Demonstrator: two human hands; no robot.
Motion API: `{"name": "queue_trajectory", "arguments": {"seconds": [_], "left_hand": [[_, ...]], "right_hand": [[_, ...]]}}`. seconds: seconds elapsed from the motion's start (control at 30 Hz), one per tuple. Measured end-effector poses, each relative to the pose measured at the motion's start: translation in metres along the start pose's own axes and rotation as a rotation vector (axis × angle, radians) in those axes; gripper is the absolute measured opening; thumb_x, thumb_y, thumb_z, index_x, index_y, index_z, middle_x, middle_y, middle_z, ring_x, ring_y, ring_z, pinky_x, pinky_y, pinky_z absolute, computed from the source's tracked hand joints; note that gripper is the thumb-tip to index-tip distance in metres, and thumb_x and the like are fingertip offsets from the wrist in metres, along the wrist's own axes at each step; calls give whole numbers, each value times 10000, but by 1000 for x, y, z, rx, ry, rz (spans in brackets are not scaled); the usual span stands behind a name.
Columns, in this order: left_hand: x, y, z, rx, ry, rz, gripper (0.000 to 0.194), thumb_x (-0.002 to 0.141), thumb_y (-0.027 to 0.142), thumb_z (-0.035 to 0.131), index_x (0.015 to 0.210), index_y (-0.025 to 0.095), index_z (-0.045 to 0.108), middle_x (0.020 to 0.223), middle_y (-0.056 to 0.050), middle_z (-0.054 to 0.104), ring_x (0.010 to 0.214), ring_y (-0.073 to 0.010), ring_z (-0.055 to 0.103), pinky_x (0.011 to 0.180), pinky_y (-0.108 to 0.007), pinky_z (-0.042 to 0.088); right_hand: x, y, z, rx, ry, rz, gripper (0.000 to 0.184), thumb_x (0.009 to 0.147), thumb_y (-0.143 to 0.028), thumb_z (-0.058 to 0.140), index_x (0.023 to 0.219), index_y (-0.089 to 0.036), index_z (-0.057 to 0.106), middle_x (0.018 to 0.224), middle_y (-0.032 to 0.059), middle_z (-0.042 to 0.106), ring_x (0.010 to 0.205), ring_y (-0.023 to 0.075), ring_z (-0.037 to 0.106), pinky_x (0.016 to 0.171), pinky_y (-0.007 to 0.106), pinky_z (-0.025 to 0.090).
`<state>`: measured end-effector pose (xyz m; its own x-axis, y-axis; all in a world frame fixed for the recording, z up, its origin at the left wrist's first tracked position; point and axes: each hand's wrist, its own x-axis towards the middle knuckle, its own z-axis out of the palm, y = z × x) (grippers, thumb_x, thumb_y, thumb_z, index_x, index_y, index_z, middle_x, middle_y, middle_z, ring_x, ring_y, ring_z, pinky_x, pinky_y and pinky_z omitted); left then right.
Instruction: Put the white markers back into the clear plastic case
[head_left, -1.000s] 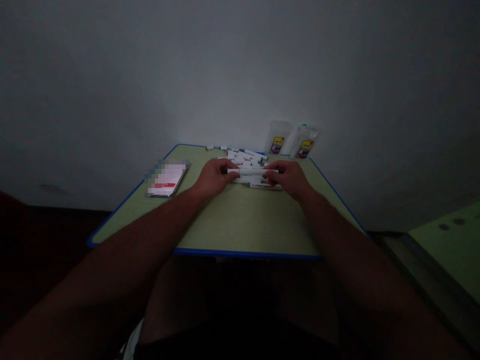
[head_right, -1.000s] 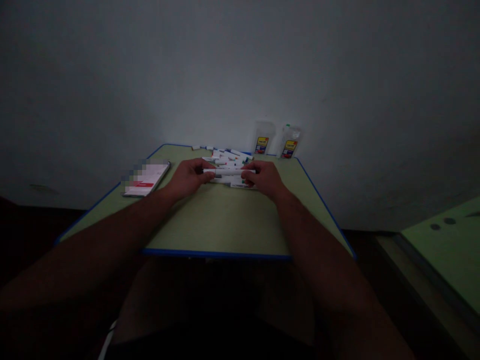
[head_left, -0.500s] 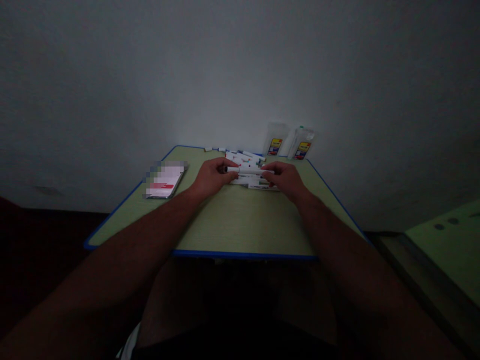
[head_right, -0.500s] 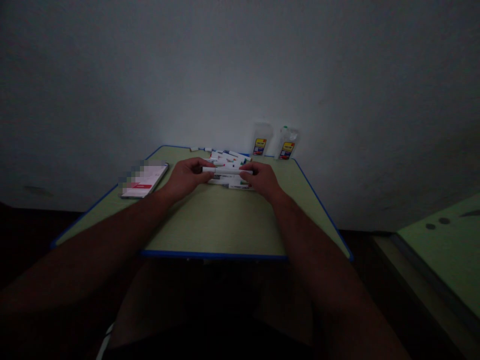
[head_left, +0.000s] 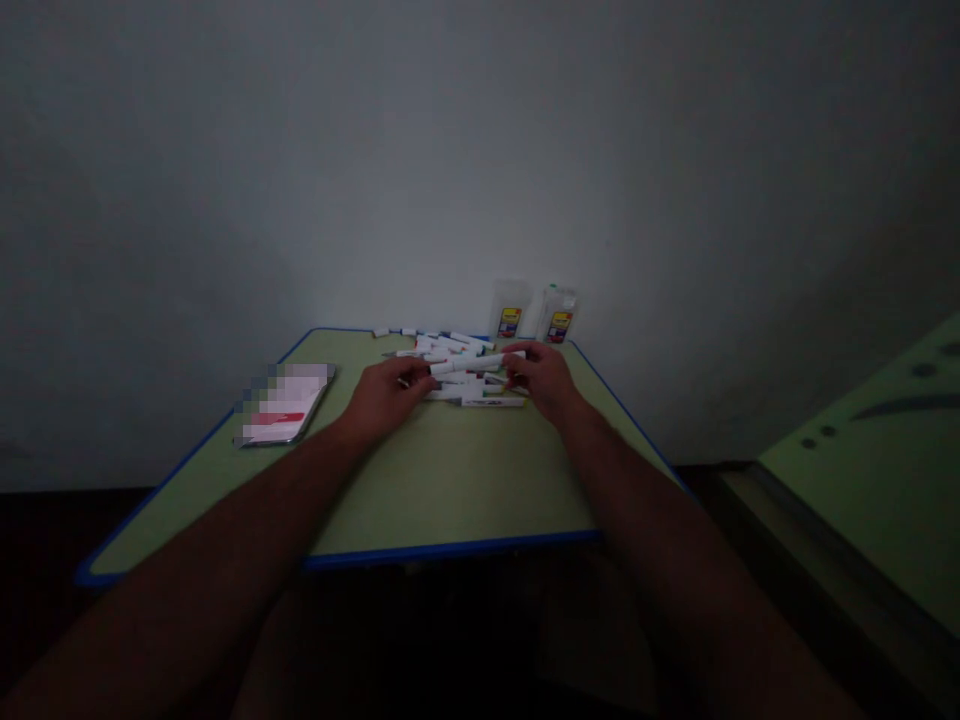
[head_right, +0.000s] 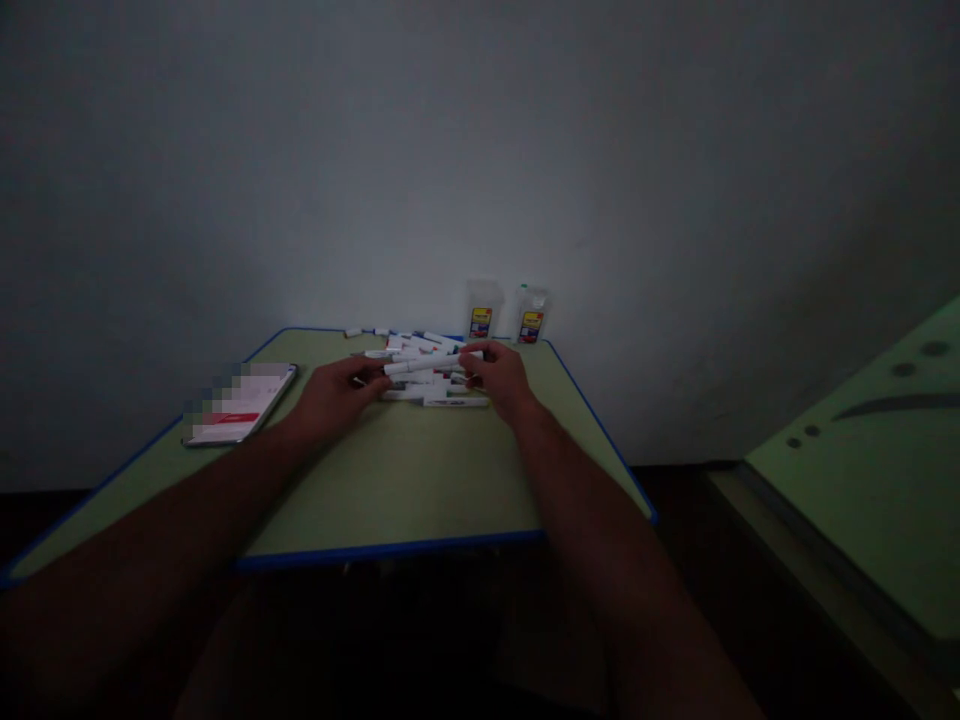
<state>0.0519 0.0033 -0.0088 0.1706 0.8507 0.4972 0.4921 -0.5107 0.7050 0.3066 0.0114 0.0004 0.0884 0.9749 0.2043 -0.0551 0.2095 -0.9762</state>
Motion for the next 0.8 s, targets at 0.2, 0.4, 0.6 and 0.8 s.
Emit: {"name": "queue_trajectory", "arguments": {"seconds": [0.2,0.4,0.6,0.8], "left_hand": [[-1,5,-3,34,16,29,125,807,317,688,869,232,756,793,-36,721,727,-186,624,705,-315,483],[-1,6,-5,60,-6,28,127,821,316,666,861,223,744,812,-45,726,748,-194,625,713,-323,472],[-1,2,-4,136,-26,7,184,849,321,621,908,184,729,861,-54,725,778,-182,623,741,-323,477],[0,-1,-3,144,-23,31,183,848,329,625,905,188,727,828,-40,716,757,-174,625,712,-311,474]], "right_hand": [[1,1,1,7,1,2,334,576,-325,829,822,-180,656,628,-44,608,543,94,574,495,228,516],[-1,-3,2,81,10,38,324,622,-255,838,857,-181,627,645,-37,643,565,113,630,500,221,529],[-1,-8,3,205,41,73,189,760,-215,781,818,-164,609,687,17,705,612,144,691,502,219,545],[0,-6,-1,213,72,22,167,759,-228,795,801,-162,648,685,-6,697,564,116,649,497,224,552]]}}
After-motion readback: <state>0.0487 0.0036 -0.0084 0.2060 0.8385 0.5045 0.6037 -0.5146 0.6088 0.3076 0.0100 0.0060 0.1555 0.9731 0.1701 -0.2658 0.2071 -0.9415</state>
